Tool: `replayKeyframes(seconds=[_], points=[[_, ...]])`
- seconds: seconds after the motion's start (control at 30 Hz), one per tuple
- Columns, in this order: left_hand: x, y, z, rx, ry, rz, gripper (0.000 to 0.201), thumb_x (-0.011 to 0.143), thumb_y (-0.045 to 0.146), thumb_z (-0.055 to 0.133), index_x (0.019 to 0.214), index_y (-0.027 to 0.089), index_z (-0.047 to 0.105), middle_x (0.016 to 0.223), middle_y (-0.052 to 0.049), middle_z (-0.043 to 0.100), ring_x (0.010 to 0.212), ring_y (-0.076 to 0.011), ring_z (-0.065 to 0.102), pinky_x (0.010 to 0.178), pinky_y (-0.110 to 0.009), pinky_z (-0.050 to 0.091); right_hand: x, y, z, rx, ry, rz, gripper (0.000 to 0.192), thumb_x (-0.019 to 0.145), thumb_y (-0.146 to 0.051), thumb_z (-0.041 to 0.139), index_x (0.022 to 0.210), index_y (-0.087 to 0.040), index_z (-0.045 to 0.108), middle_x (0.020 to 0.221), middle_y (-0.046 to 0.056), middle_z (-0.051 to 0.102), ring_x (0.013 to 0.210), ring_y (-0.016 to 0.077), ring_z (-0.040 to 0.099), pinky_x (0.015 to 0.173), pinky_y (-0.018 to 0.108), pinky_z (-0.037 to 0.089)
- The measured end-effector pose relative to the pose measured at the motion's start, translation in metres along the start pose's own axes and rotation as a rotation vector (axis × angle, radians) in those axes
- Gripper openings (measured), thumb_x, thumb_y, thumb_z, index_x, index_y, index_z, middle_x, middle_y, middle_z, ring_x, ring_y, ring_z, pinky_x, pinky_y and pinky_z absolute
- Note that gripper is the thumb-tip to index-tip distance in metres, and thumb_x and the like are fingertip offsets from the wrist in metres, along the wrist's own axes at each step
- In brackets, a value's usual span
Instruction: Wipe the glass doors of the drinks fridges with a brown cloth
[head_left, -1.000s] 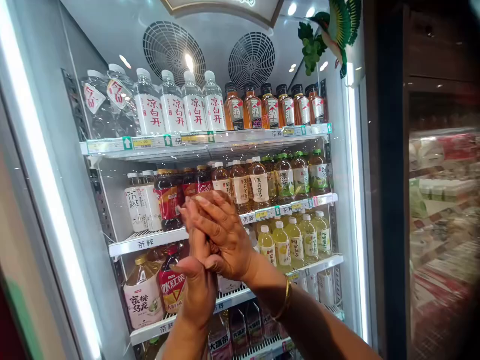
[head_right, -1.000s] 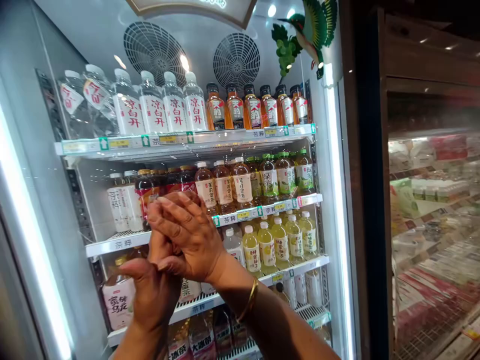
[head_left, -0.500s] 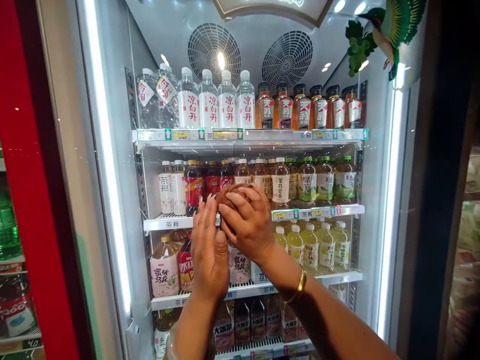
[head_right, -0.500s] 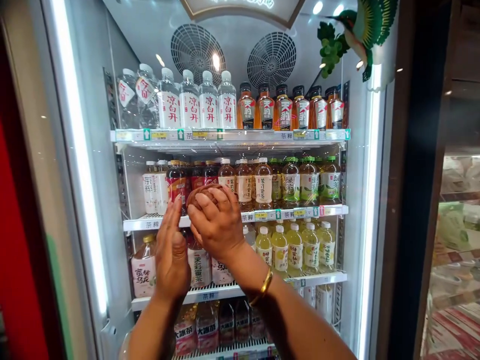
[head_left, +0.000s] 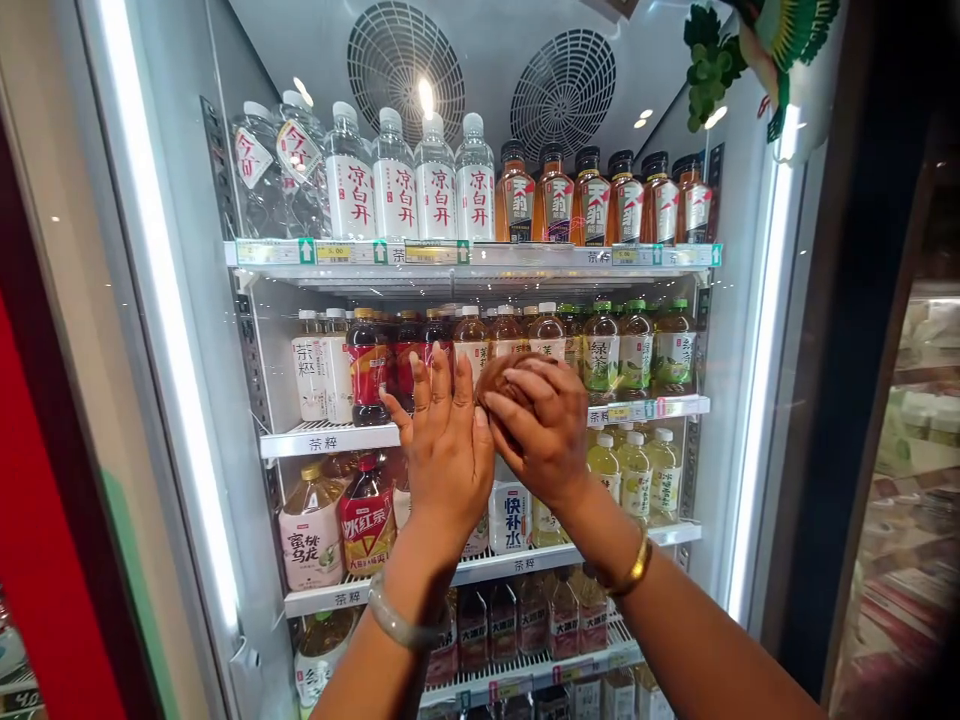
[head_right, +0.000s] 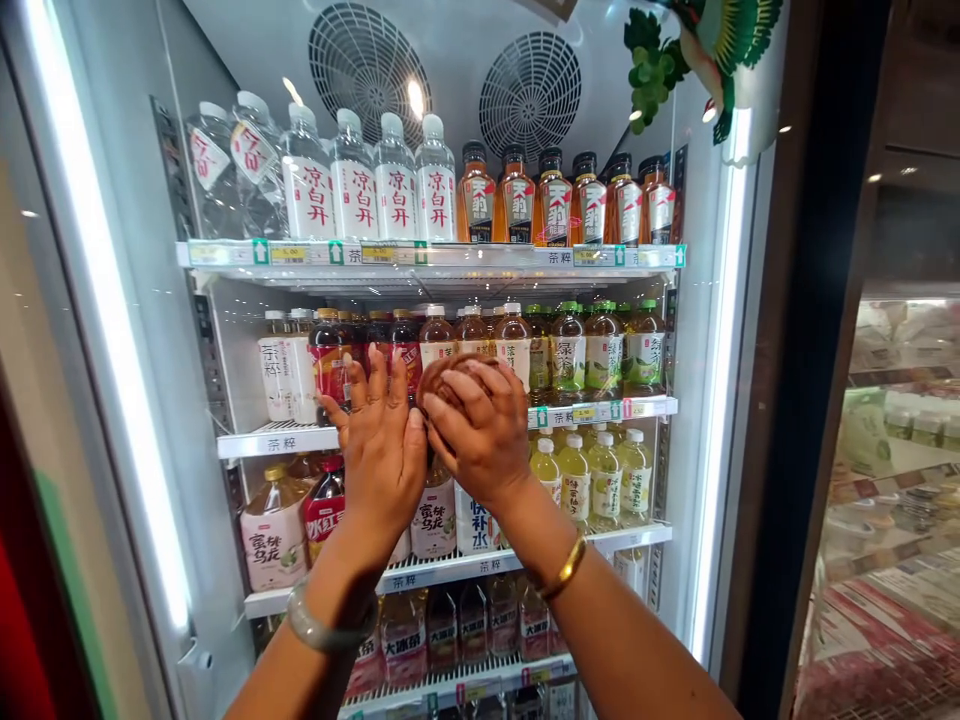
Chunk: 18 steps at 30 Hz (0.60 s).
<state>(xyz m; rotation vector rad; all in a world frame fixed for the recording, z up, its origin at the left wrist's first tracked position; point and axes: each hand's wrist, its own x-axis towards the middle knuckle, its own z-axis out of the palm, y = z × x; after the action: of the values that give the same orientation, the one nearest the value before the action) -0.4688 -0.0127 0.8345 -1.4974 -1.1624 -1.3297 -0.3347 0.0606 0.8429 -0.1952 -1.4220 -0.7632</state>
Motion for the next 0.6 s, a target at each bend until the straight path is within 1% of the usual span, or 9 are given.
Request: replayKeyframes(seconds=[0.1,0.13,0.2,0.23,0.3,0.37,0.47,0.53,0.6], points=[[-0.004,-0.002,0.007,0.020,-0.013,0.011,0.071,0.105,0.025,0.045,0.168,0.038,0.014,0.177,-0.001,0.016,0.166,-0.0265,0.006,0.130,-0.067,-0.012,-0.018,0.018,-0.015,-0.013,-0.044,-0.063,0.031,0.087,-0.029,0.076,0.118,-0.031,0.071,0.127,0.004,0.068,0.129,0.0272,0.056,0.118,0.056,0.049],[-0.005,-0.002,0.009,0.029,-0.014,0.013,0.071,0.105,0.025,0.047,0.168,0.038,0.016,0.176,-0.001,0.018,0.166,-0.0273,0.009,0.130,-0.067,-0.012,-0.019,0.025,-0.018,-0.026,-0.037,-0.055,0.032,0.087,-0.028,0.077,0.118,-0.032,0.071,0.127,0.004,0.068,0.130,0.0276,0.057,0.117,0.057,0.050],[-0.006,-0.002,0.013,0.044,-0.006,0.007,0.072,0.104,0.027,0.050,0.167,0.039,0.018,0.176,-0.001,0.020,0.165,-0.0285,0.014,0.130,-0.067,-0.013,-0.011,0.036,-0.018,-0.053,0.009,-0.001,0.031,0.087,-0.025,0.076,0.117,-0.031,0.071,0.127,0.005,0.067,0.130,0.0283,0.057,0.116,0.058,0.050],[-0.006,-0.002,0.015,0.049,0.000,0.001,0.072,0.104,0.029,0.051,0.167,0.040,0.019,0.176,-0.001,0.020,0.165,-0.0290,0.015,0.130,-0.066,-0.014,-0.004,0.038,-0.015,-0.060,0.041,0.031,0.029,0.088,-0.023,0.075,0.116,-0.031,0.071,0.128,0.006,0.067,0.130,0.0287,0.057,0.116,0.058,0.050],[-0.005,-0.002,0.019,0.060,0.008,-0.006,0.073,0.104,0.033,0.054,0.167,0.040,0.019,0.176,-0.001,0.019,0.165,-0.0296,0.014,0.130,-0.066,-0.013,0.010,0.034,-0.006,-0.063,0.087,0.080,0.027,0.089,-0.024,0.073,0.115,-0.031,0.072,0.130,0.005,0.066,0.132,0.0291,0.056,0.118,0.059,0.047],[-0.005,-0.003,0.022,0.077,0.008,-0.005,0.074,0.103,0.034,0.055,0.167,0.039,0.019,0.176,-0.001,0.018,0.165,-0.0292,0.013,0.132,-0.065,-0.011,0.014,0.024,0.001,-0.063,0.067,0.078,0.028,0.090,-0.028,0.072,0.118,-0.034,0.072,0.133,0.004,0.065,0.136,0.0297,0.053,0.122,0.061,0.043],[-0.006,-0.003,0.024,0.092,0.009,0.000,0.073,0.102,0.032,0.054,0.167,0.039,0.021,0.176,0.000,0.018,0.165,-0.0280,0.011,0.133,-0.063,-0.006,-0.006,0.013,-0.003,-0.045,-0.021,0.031,0.035,0.090,-0.032,0.074,0.124,-0.038,0.070,0.135,0.002,0.064,0.138,0.0289,0.050,0.125,0.059,0.041],[-0.007,-0.002,0.024,0.090,0.011,-0.004,0.072,0.102,0.033,0.055,0.167,0.040,0.023,0.176,0.002,0.020,0.165,-0.0276,0.011,0.134,-0.063,-0.004,-0.026,0.017,-0.013,-0.027,-0.045,0.010,0.039,0.088,-0.031,0.077,0.126,-0.038,0.069,0.134,0.002,0.063,0.137,0.0280,0.051,0.124,0.058,0.044],[-0.008,0.001,0.025,0.094,0.009,-0.017,0.073,0.102,0.035,0.057,0.167,0.040,0.023,0.176,0.002,0.020,0.166,-0.0276,0.010,0.134,-0.063,-0.002,-0.040,0.028,-0.024,-0.029,-0.045,-0.009,0.042,0.086,-0.030,0.080,0.126,-0.037,0.068,0.133,0.004,0.063,0.136,0.0286,0.052,0.122,0.059,0.045]])
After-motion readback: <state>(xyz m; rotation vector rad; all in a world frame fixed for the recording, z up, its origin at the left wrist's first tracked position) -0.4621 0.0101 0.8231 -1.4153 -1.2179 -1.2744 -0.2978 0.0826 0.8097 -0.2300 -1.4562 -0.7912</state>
